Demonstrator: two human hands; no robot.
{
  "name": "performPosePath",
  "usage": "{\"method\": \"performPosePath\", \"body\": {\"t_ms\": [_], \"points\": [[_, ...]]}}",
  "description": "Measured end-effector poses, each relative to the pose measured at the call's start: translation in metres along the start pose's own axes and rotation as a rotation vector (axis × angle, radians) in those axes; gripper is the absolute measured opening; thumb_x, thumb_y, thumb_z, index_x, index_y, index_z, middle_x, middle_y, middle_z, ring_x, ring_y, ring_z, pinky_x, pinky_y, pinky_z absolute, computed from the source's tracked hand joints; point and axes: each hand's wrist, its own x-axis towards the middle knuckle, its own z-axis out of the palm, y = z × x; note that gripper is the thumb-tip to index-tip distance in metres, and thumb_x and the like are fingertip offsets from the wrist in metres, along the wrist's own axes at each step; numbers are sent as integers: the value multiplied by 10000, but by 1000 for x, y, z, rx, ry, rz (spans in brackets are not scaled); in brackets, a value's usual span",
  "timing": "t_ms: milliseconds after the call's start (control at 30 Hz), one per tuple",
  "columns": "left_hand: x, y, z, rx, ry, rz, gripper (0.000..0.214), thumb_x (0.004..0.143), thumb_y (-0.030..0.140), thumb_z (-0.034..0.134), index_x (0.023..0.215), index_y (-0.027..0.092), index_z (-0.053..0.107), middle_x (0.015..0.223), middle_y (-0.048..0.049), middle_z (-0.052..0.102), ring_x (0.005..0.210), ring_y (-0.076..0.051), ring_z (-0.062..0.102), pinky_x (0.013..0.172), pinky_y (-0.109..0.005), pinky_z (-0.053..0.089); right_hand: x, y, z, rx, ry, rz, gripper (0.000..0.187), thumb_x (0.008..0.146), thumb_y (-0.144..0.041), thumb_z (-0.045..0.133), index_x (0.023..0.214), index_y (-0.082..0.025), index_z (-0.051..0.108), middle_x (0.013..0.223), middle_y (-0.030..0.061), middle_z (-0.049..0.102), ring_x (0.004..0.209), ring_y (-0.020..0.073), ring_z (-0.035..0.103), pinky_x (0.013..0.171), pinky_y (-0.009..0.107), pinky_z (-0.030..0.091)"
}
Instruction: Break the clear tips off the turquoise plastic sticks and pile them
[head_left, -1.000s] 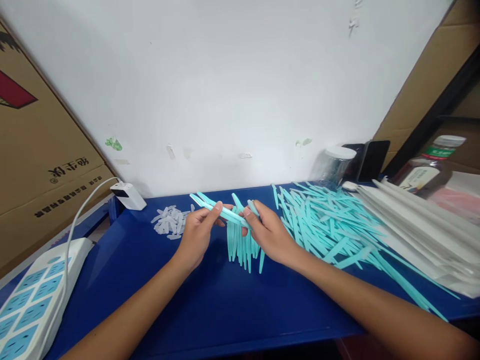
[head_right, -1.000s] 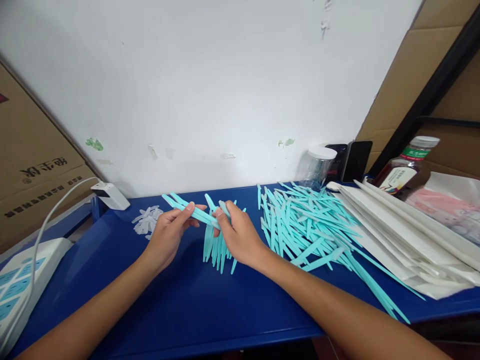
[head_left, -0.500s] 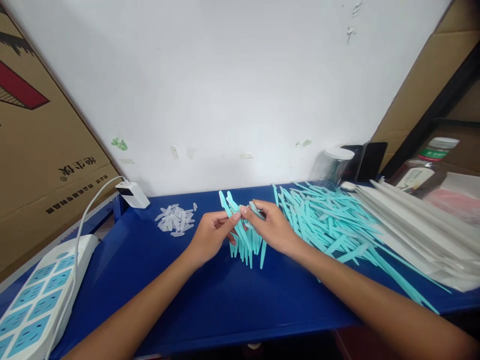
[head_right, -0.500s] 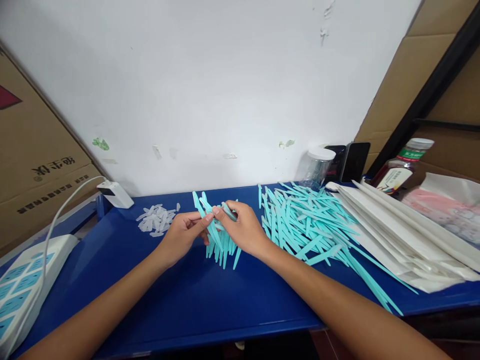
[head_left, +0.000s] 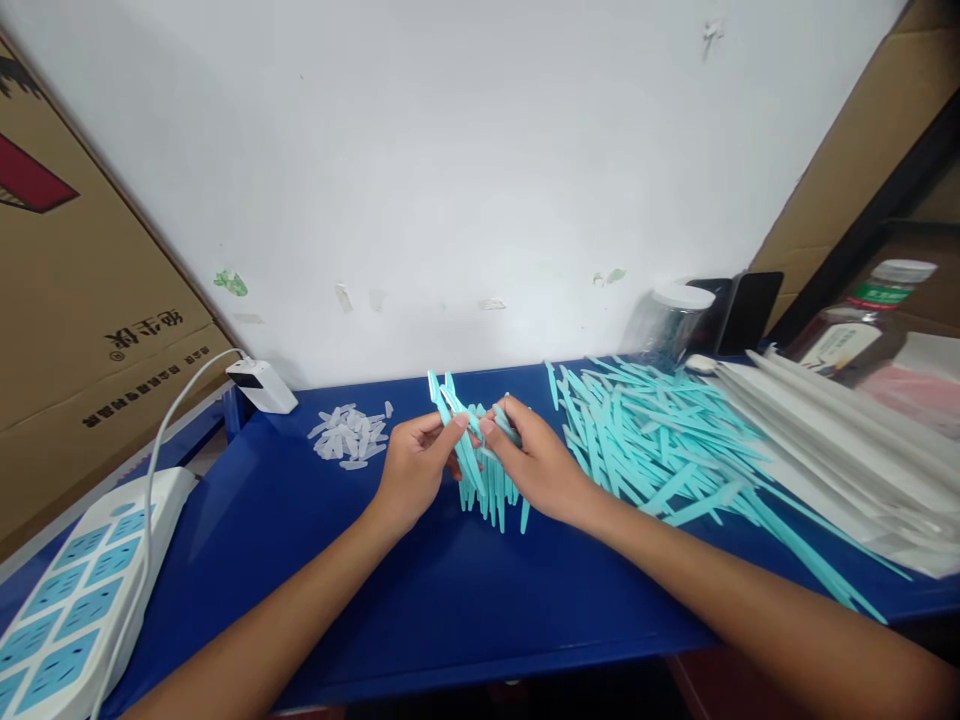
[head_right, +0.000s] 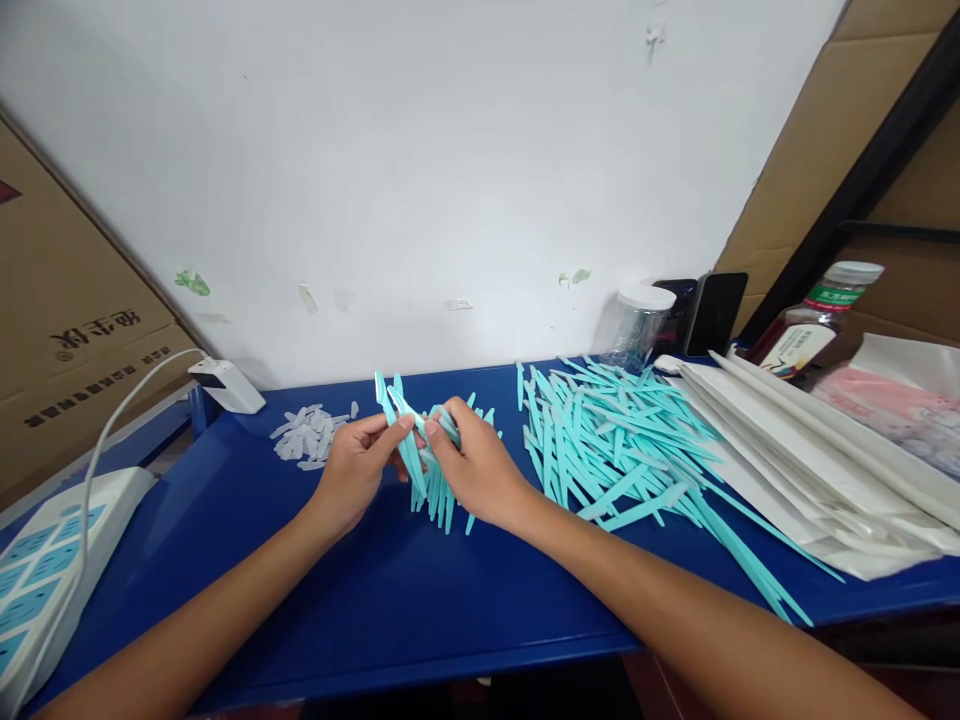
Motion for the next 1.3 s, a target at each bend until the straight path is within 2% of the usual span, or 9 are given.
{"method": "performPosePath", "body": {"t_ms": [100,200,333,533,700,767,933,1100,1300], "points": [[5,-2,-7,-40,41,-8,401,928,561,686,887,170,765,726,-37,726,544,-158,625,500,-275,512,-3,-4,-2,58,-190,30,301,1087,-501,421,945,-241,472,890,-4,635,661,144,571,616,287,452],[9,-2,-13,-56,86,-7,430,915,579,698,969,158,769,778,-51,743,567,-157,649,490,-254,500,-4,-7,-6,26,-287,80,309,1098,-472,397,950,-226,511,879,4,683,533,117,559,556,279,448],[10,2,-15,-34,36,-21,459,902,593,711,954,142,775,829,-68,754,607,-156,668,517,-254,536,0,-8,-10,-63,-306,110,372,1099,-482,389,929,-209,577,735,-10,679,467,115,547,519,266,422],[3,3,-10,-46,-110,-138,500,906,606,702,1084,144,772,769,-57,738,677,-200,709,634,-334,624,3,-6,-12,-215,-313,-45,392,1101,-401,419,776,-203,513,643,-19,619,587,130,548,601,268,363],[6,2,-15,105,-101,-74,434,892,582,727,871,149,744,703,-26,707,616,-151,641,604,-278,550,2,-9,-17,-358,-344,-110,421,1100,-408,416,740,-202,487,634,-24,517,572,127,459,581,284,278],[11,1,-22,168,-93,-87,446,890,597,716,821,156,723,710,-29,724,629,-154,651,603,-267,525,4,-7,-22,-384,-333,-93,443,1101,-439,408,735,-201,488,651,-12,540,582,133,475,588,287,280],[24,-9,-50,383,-173,-325,488,803,655,747,815,168,720,746,-61,763,603,-190,672,510,-274,482,20,7,-44,-462,-136,-24,457,1094,-493,402,782,-193,551,758,38,659,670,169,580,628,293,326],[26,-13,-56,584,-122,-296,502,797,632,749,621,195,576,502,43,525,401,-144,566,446,-259,427,28,17,-52,-524,-59,9,452,1092,-470,408,777,-191,574,769,54,690,656,177,591,626,299,332],[22,-3,-43,757,-46,-280,402,836,559,726,974,183,739,625,-5,697,423,-177,602,462,-291,452,25,17,-48,-518,-81,16,442,1083,-483,422,797,-193,594,770,65,684,674,191,600,639,305,349]]}}
